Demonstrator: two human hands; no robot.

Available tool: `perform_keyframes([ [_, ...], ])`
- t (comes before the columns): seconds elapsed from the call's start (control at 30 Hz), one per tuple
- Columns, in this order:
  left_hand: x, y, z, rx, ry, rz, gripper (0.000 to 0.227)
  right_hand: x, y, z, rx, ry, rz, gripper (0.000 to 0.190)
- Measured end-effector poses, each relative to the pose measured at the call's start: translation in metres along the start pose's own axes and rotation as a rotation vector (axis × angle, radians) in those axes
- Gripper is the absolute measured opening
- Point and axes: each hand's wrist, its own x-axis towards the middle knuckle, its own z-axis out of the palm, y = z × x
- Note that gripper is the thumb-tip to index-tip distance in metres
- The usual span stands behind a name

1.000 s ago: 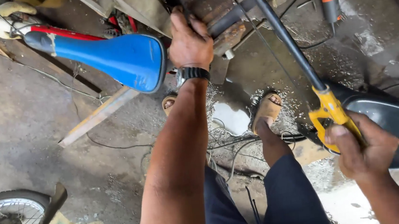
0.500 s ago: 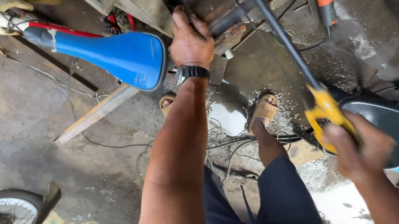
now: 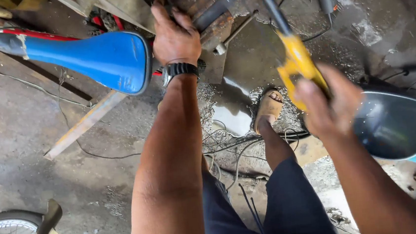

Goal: The person secures a metal bar in a bench vise and uses a yellow hacksaw to cut through it. They repeatedly adjust the bar's position in the vise and continue sawing until the cut is complete.

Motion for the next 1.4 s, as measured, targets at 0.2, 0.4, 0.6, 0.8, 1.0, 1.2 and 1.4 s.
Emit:
perform_keyframes([
  [0.2,0.008,0.003,-0.006,0.024,0.012,-0.002,0.029,-0.141,0.108,-0.083,0.307,0.143,0.154,0.021],
  [0.4,0.008,-0.006,0.001,0.069,0.034,0.006,0.033,-0.107,0.128,-0.08,0.204,0.227,0.062,0.025],
  [0.6,0.012,-0.012,0.003,0.075,0.042,0.041,0.037,-0.116,0.154,-0.115,0.633,0.502,0.094,0.028],
  [0.8,0.01,-0.01,-0.005,0.111,0.078,0.038,0.028,-0.032,0.172,-0.115,0.115,0.552,0.796,0.019],
  [1.0,0.01,-0.007,-0.006,0.083,0.082,0.072,0.032,0.041,0.286,-0.104,0.153,0.507,0.674,0.027],
  [1.2,0.005,-0.006,-0.011,0.083,0.112,0.084,0.031,0.088,0.347,-0.101,0.167,0.493,0.643,0.032],
  [1.4,0.002,-0.008,-0.005,0.099,0.138,0.118,0.043,0.107,0.353,-0.111,0.159,0.481,0.697,0.028],
])
